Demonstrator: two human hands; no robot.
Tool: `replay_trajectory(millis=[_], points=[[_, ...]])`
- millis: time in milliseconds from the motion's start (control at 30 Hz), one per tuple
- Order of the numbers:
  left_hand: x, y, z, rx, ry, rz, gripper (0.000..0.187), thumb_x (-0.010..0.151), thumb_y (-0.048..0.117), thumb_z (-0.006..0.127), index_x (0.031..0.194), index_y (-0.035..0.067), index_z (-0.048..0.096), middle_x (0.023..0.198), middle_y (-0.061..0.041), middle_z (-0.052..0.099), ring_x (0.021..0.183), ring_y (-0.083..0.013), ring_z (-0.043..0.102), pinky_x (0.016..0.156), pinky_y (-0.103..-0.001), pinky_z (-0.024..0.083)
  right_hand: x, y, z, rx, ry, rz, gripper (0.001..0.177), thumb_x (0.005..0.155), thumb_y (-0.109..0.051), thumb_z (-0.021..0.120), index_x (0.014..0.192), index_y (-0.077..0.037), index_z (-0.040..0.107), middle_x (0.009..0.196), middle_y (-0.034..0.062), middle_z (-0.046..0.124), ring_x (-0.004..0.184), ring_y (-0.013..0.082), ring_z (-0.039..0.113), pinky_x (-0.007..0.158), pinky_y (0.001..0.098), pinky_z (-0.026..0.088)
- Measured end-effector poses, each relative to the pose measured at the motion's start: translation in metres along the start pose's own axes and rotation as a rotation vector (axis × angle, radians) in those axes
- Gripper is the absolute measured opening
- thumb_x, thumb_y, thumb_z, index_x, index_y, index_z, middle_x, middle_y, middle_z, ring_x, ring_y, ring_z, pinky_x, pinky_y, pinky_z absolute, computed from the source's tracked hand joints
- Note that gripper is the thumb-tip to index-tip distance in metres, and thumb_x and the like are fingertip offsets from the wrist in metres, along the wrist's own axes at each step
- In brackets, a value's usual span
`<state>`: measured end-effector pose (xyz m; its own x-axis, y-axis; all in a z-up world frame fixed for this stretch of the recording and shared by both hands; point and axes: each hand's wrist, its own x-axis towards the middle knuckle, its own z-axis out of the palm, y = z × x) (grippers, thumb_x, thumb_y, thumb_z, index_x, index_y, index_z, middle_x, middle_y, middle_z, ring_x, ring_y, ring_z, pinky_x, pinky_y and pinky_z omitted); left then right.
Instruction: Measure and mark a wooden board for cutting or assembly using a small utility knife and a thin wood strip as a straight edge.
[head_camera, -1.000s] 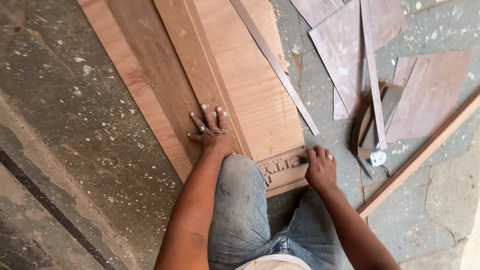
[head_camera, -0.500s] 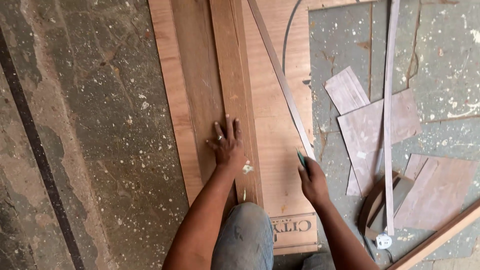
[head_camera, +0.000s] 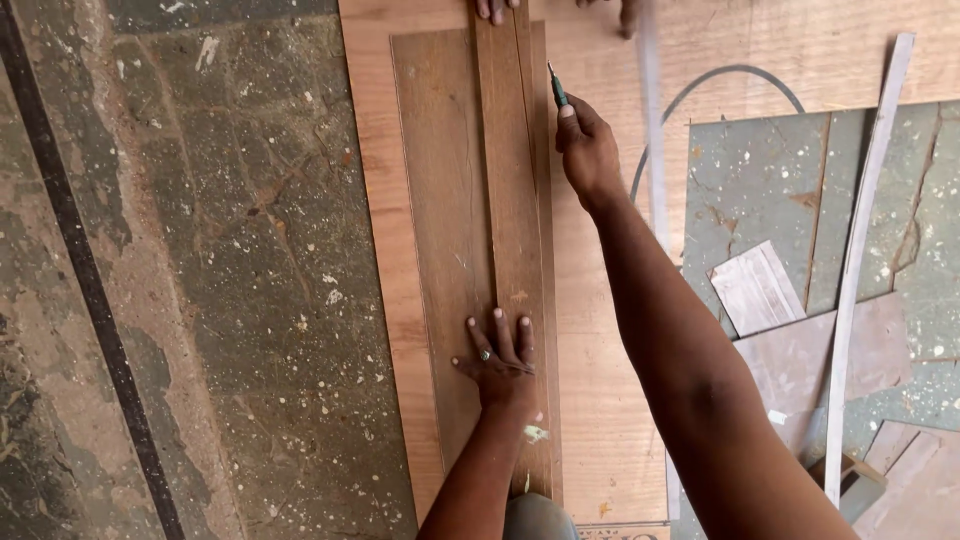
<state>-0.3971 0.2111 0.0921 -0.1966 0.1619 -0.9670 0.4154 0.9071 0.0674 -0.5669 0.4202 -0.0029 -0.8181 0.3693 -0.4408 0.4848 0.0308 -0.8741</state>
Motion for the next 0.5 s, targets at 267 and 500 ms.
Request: replay_trajectory(millis=[267,500], points=[[0.001,-0.001,-0.007,0.025,-0.058,0.027,0.15,0.072,0.053,0.09,0.163,0.017,-0.023,0.167,-0.027,-0.029,0.146,-0.0665,-0.019,0.106,-0.088,0.022,0.039,-0.053,0.008,-0.428,0.095,0.007,0.045,0.107,-0.034,0.04,0.142,-0.009,0.052,0.08,0.0072,0.066,0.067,0.0128,0.064,0.059,0.0358,0.053],[0.012,0.0,0.005,0.024,-0.027,0.028,0.141,0.077,0.048,0.088,0.163,0.016,-0.019,0.166,-0.028,-0.026,0.144,-0.0677,-0.019,0.104,-0.089,0.02,0.087,0.035,0.006,-0.596,0.288,-0.505,0.016,0.11,-0.023,0.053,0.116,-0.008,0.051,0.081,0.0116,0.072,0.067,0.0194,0.069,0.055,0.0377,0.055]])
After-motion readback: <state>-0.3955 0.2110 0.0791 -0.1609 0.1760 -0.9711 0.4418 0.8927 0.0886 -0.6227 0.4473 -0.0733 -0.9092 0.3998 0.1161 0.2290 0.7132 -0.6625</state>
